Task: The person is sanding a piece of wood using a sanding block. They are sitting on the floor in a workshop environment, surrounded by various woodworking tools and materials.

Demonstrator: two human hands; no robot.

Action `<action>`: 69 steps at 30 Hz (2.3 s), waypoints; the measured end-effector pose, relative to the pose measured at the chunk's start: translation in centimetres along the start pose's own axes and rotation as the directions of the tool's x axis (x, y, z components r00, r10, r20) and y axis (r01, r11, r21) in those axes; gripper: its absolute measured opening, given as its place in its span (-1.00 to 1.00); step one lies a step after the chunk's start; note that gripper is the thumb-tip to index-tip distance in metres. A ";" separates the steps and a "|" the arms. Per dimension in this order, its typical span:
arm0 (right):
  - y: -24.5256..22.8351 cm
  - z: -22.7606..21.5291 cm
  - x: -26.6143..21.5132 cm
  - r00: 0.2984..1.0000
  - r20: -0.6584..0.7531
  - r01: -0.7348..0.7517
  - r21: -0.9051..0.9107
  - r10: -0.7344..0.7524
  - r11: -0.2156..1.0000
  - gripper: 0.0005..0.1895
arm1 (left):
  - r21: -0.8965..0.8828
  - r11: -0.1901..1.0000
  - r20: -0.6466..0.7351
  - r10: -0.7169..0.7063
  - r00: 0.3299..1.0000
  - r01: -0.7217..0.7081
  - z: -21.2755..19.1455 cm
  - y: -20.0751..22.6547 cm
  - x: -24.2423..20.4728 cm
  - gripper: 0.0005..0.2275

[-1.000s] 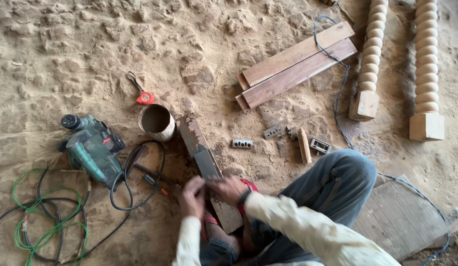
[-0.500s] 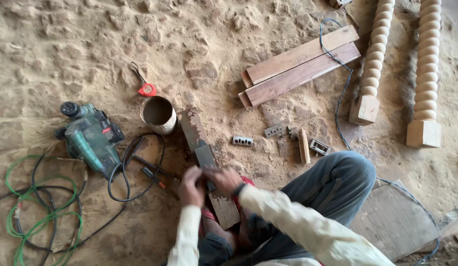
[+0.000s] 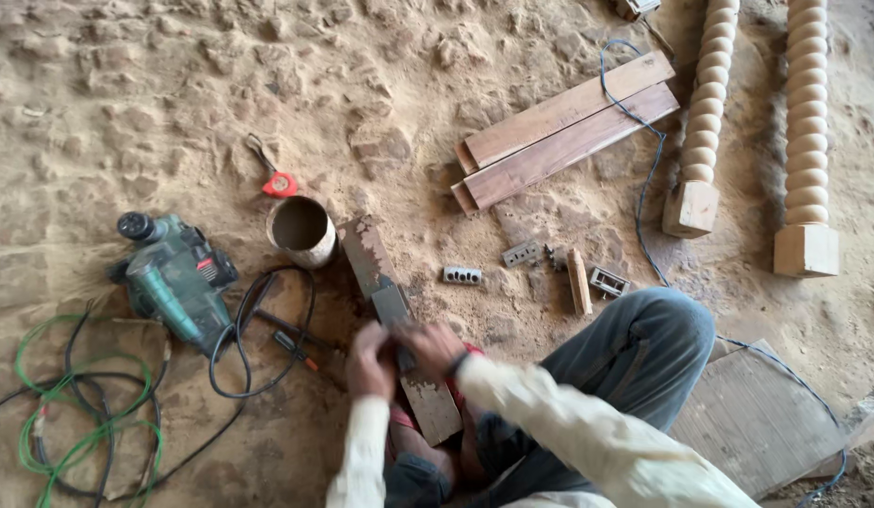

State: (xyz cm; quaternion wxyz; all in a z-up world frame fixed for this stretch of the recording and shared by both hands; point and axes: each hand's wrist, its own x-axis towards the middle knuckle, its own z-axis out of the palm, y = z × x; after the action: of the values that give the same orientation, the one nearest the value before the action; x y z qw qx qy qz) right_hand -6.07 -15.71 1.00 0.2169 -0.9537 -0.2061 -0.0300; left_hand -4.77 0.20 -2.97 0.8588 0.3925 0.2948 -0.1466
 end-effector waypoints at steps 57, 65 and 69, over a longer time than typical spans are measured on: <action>4.4 -1.8 6.0 0.993 0.036 -0.104 -0.089 0.108 0.991 -0.58 | 0.824 0.038 0.510 0.385 0.770 -0.565 3.8 2.8 5.5 -0.74; 0.8 -2.3 -2.7 0.997 -0.067 -0.021 0.066 0.026 0.998 -0.64 | 0.809 -0.011 0.542 0.402 0.738 -0.588 1.9 1.0 -4.4 -0.76; 3.7 1.0 1.8 0.994 -0.098 -0.056 0.016 0.058 0.998 -0.60 | 0.802 0.275 0.414 0.383 0.826 -0.530 3.4 3.4 0.4 -0.80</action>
State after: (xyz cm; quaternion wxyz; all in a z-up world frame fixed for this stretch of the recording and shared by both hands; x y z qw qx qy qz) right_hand -2.96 -17.65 -1.08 0.2340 -0.9551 -0.1681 -0.0693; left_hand -1.50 -0.18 0.52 0.5381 0.8411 -0.0154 -0.0534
